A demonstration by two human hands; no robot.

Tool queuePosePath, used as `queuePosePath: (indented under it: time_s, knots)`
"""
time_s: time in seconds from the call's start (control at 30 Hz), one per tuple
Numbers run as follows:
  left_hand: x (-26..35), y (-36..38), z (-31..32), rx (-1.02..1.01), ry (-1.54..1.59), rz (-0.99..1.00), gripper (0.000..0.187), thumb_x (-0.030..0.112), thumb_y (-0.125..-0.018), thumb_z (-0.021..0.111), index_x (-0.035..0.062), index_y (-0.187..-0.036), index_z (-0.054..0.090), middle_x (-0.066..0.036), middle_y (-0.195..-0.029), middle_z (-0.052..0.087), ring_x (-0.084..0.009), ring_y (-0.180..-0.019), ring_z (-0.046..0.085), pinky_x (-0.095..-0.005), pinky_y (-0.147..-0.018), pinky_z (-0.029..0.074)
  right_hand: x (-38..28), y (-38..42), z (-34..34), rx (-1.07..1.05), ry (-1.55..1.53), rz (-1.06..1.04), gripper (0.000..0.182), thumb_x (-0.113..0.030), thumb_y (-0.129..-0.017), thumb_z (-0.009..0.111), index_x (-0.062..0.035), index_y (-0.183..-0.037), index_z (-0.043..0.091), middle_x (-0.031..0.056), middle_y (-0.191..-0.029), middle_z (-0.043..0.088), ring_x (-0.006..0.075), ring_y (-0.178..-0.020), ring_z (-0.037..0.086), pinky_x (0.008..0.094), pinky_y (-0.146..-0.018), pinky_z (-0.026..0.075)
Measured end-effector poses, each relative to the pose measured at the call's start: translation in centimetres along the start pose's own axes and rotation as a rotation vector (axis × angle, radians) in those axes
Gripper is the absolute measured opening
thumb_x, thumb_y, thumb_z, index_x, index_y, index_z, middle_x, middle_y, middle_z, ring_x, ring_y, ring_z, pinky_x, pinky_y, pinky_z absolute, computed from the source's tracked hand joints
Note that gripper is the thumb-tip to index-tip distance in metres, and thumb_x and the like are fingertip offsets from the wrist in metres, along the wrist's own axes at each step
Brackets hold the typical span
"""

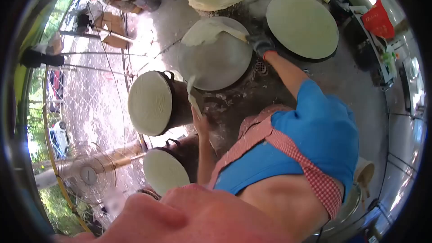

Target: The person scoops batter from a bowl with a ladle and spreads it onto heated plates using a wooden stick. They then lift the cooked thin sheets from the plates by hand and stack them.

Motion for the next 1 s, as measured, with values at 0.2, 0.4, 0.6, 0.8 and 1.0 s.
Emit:
queuePosePath:
  time_s: [0.2, 0.4, 0.6, 0.8, 1.0]
  knots:
    - [-1.6, 3.1, -0.6, -0.125, 0.154, -0.428, 0.067, -0.001, -0.072, 0.045, 0.0178, -0.132, 0.024, -0.015, -0.120, 0.045, -0.0187, -0.073, 0.051, -0.0272, -0.067, 0.043, -1.3, 3.8, -0.8, -0.108, -0.261, 0.168, 0.041, -0.041, -0.080, 0.048, -0.0116, -0.107, 0.056, 0.0133, -0.105, 0.056, 0.0232, -0.099, 0.052, 0.0314, -0.089, 0.036]
    - [2.2, 2.7, -1.3, -0.069, 0.018, -0.221, 0.067, -0.001, -0.070, 0.044, 0.0169, -0.132, 0.025, -0.014, -0.120, 0.046, -0.0187, -0.077, 0.053, -0.0280, -0.068, 0.043, 7.2, 0.4, 3.8, 0.052, -0.455, 0.125, 0.033, -0.025, -0.077, 0.060, 0.0000, -0.098, 0.060, 0.0100, -0.085, 0.062, 0.0134, -0.076, 0.058, 0.0246, -0.070, 0.046]
    - [1.9, 3.7, -0.8, -0.053, 0.079, -0.530, 0.069, 0.002, -0.068, 0.047, 0.0181, -0.132, 0.026, -0.012, -0.107, 0.053, -0.0122, -0.052, 0.047, -0.0247, -0.046, 0.039, 7.4, -0.7, 1.4, -0.327, -0.873, 0.141, 0.037, -0.025, -0.070, 0.067, -0.0024, -0.099, 0.060, 0.0096, -0.094, 0.061, 0.0132, -0.083, 0.057, 0.0274, -0.073, 0.046]
    - [1.4, 4.0, 0.6, 0.042, 0.069, -0.547, 0.066, 0.001, -0.071, 0.046, 0.0181, -0.132, 0.026, -0.008, -0.085, 0.055, -0.0098, -0.045, 0.043, -0.0231, -0.040, 0.036, 7.7, -3.3, 2.2, -0.315, -0.803, 0.157, 0.040, -0.030, -0.071, 0.065, -0.0078, -0.103, 0.059, 0.0058, -0.103, 0.059, 0.0137, -0.090, 0.054, 0.0304, -0.075, 0.045]
    - [5.3, 7.2, 0.8, 0.184, 0.265, -0.667, 0.066, 0.000, -0.073, 0.046, 0.0202, -0.132, 0.024, -0.003, -0.059, 0.045, -0.0087, -0.038, 0.039, -0.0215, -0.033, 0.031, 10.9, -9.2, 0.2, -0.647, -0.479, 0.081, 0.043, -0.037, -0.072, 0.062, -0.0121, -0.107, 0.058, 0.0063, -0.101, 0.060, 0.0125, -0.089, 0.055, 0.0270, -0.078, 0.043]
Point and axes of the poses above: each hand's wrist, its own y-axis away from the middle knuckle, its own z-axis out of the palm, x = y × z, the point moved 6 cm from there along -y, towards the middle knuckle
